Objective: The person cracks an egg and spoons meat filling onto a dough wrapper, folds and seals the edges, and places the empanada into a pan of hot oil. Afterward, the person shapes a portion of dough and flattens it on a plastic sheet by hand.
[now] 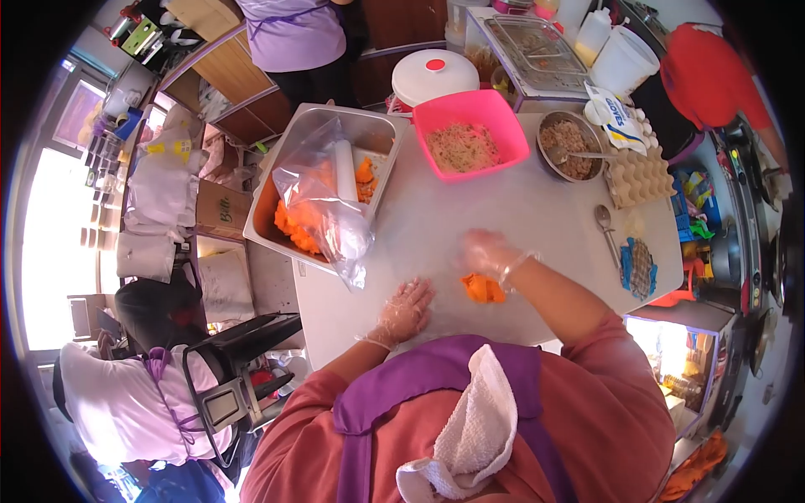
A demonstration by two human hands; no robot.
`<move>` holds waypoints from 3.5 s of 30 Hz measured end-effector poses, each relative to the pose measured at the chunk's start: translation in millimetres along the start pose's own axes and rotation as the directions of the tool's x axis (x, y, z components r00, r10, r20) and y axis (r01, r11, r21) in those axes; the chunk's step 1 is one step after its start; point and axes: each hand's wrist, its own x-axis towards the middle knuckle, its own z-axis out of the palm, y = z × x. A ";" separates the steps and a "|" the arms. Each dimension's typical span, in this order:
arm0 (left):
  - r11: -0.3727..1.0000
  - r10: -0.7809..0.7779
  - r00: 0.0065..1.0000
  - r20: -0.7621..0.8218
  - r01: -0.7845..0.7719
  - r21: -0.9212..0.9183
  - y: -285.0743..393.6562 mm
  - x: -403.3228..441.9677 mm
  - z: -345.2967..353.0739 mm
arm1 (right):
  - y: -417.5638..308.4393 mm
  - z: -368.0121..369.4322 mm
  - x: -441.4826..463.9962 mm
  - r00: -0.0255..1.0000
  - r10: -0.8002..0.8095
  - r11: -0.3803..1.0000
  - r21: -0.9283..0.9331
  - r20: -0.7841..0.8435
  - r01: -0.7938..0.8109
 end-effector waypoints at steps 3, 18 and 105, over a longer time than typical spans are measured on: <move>1.000 -0.005 1.000 0.002 0.005 -0.026 -0.5 -0.8 -2.4 | -14.9 -48.9 54.3 0.809 -0.213 0.975 -0.061 -0.547 0.215; 0.993 -0.003 1.000 0.010 0.004 -0.115 -7.7 -0.9 7.0 | -129.1 -151.6 214.8 0.983 0.131 0.921 -0.382 0.129 -0.072; 0.926 -0.061 0.929 -0.366 -0.085 -0.369 -23.3 -5.2 32.0 | 21.2 99.3 -6.4 0.952 0.057 0.994 0.101 -0.302 -0.028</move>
